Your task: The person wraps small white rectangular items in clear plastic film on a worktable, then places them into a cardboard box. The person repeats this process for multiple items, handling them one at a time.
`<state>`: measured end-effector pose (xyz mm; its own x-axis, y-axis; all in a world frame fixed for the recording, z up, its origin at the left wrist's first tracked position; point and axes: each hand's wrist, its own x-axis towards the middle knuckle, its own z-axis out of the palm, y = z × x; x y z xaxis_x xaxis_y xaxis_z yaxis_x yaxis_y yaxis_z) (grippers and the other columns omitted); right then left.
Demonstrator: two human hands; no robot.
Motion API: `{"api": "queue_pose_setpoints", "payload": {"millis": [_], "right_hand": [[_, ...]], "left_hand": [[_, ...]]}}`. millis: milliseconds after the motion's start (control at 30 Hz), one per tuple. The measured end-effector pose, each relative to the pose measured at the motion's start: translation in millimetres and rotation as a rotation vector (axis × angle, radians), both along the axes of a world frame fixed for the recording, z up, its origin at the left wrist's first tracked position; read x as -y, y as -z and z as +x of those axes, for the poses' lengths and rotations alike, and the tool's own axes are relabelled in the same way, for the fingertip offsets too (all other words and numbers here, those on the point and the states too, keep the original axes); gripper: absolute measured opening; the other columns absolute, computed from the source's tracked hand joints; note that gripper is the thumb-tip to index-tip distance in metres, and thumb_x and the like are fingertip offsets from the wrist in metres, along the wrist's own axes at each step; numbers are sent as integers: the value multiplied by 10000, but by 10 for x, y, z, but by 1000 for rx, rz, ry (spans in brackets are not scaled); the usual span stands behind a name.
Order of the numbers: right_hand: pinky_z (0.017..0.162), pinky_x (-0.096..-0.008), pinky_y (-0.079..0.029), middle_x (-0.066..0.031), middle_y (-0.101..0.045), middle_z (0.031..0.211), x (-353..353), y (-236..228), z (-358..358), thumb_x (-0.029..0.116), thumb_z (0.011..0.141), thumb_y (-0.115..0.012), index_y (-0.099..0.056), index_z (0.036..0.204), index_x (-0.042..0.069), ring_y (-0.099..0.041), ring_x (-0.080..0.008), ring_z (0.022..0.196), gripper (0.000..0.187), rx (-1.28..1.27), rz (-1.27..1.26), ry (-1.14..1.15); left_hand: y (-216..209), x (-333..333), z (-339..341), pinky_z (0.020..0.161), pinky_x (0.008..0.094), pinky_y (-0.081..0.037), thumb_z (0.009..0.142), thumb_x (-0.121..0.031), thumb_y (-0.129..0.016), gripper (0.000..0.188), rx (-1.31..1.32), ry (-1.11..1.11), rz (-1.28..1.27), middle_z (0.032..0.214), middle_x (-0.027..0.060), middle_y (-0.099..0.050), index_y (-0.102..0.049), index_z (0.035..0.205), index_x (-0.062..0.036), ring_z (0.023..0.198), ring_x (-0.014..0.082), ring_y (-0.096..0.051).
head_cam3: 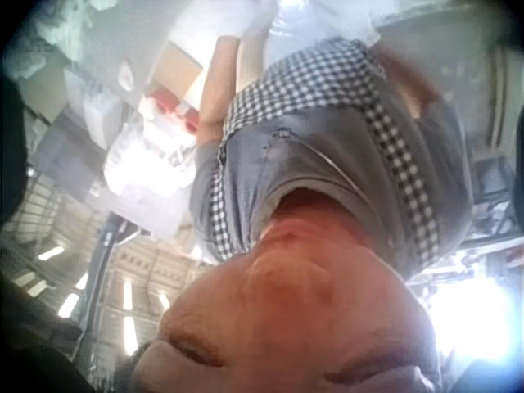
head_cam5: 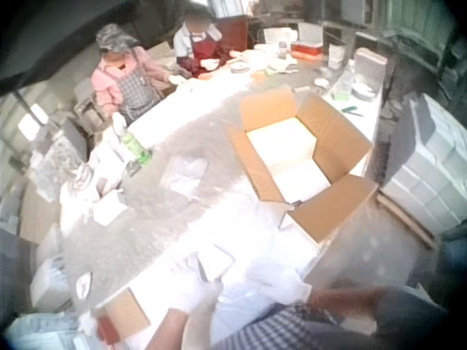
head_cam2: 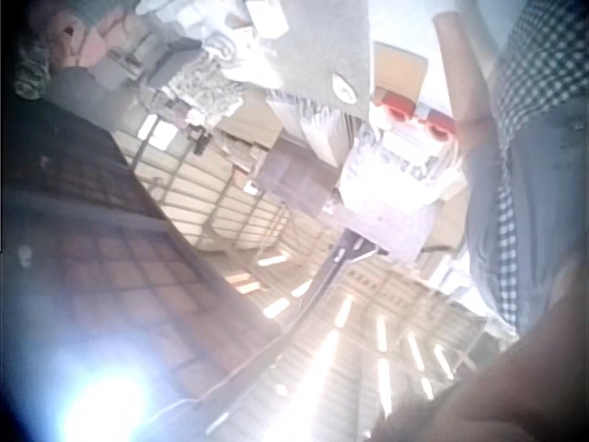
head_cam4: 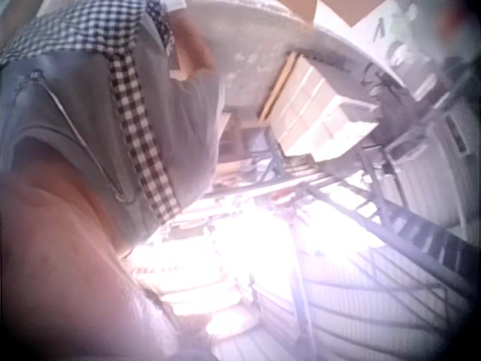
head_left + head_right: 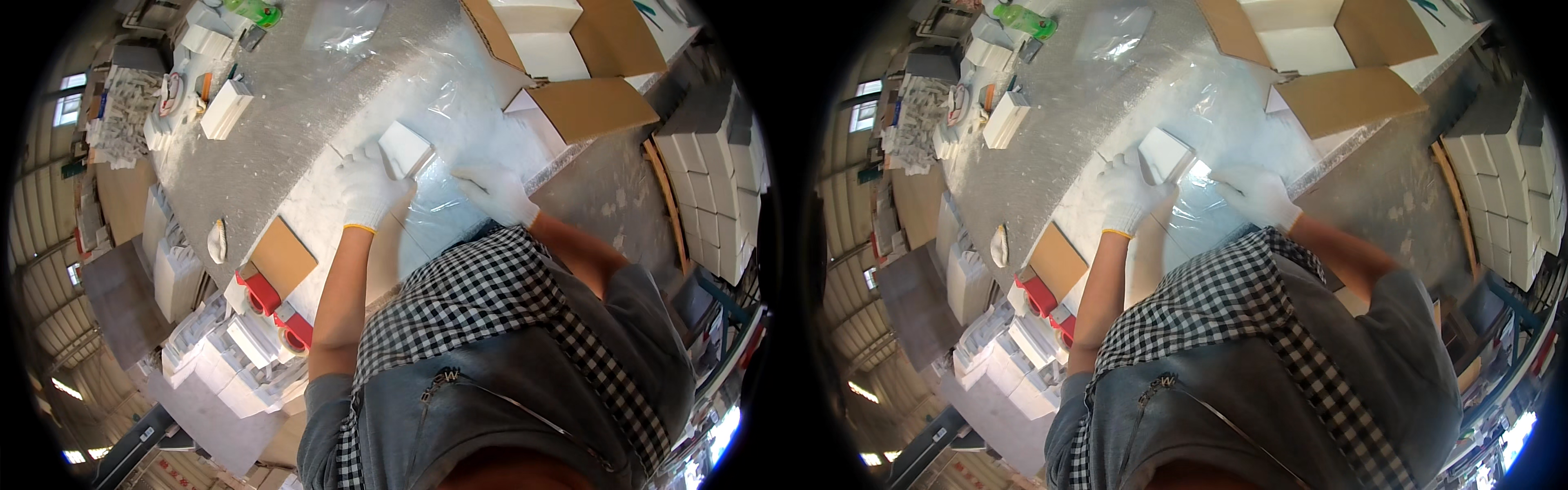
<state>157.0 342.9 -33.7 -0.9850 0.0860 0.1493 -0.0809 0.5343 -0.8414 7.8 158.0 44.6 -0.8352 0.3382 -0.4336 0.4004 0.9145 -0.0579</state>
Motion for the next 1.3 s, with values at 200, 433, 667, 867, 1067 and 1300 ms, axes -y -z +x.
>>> {"api": "queue_pose_setpoints", "payload": {"millis": [200,433,667,867,1067,1300], "right_hand": [[851,-378,-523,-77,-732,1007,-315,182,917,406,978,-624,-744,1065,130,-682,-292,955,313,628,12,-133],[1106,-413,-429,-237,-569,1422,-340,608,1083,514,854,-760,-464,1491,28,-540,-349,1335,853,734,-254,-79],[952,-334,-510,-117,-707,1198,72,1217,964,192,951,-704,-646,1311,-25,-640,-199,1095,425,863,-884,-283],[819,-300,-535,-78,-742,989,-116,158,852,149,963,-682,-741,1133,-34,-659,-157,899,257,929,-709,-331],[850,-305,-530,-110,-765,998,-262,-762,458,166,937,-659,-759,1043,-57,-683,-162,923,265,768,-713,-681],[727,-229,-464,-60,-698,886,-377,-945,-148,242,948,-676,-748,1000,-16,-642,-147,836,273,737,-805,-723]], "left_hand": [[45,-22,152,1027,412,-435,738,-442,-742,916,-21,-51,60,1322,210,-558,-357,1451,-14,1200,352,-585],[219,104,78,966,466,-497,722,-396,-759,897,-73,43,87,1208,238,-608,-358,1430,-18,1100,410,-625],[210,177,90,946,460,-534,687,-441,-803,1033,-52,36,185,1267,281,-578,-313,1507,-49,1122,429,-624],[224,590,51,1098,409,-447,776,-377,-797,913,2,-85,645,1441,270,-528,-400,1525,-37,1282,416,-563],[254,1169,185,1137,444,-413,804,-348,-787,782,-156,-92,677,1428,249,-545,-494,1479,-82,1355,399,-503],[262,872,877,1135,533,-397,806,-255,-790,703,-226,3,548,1519,259,-398,-509,1440,-143,1437,424,-343]]}}
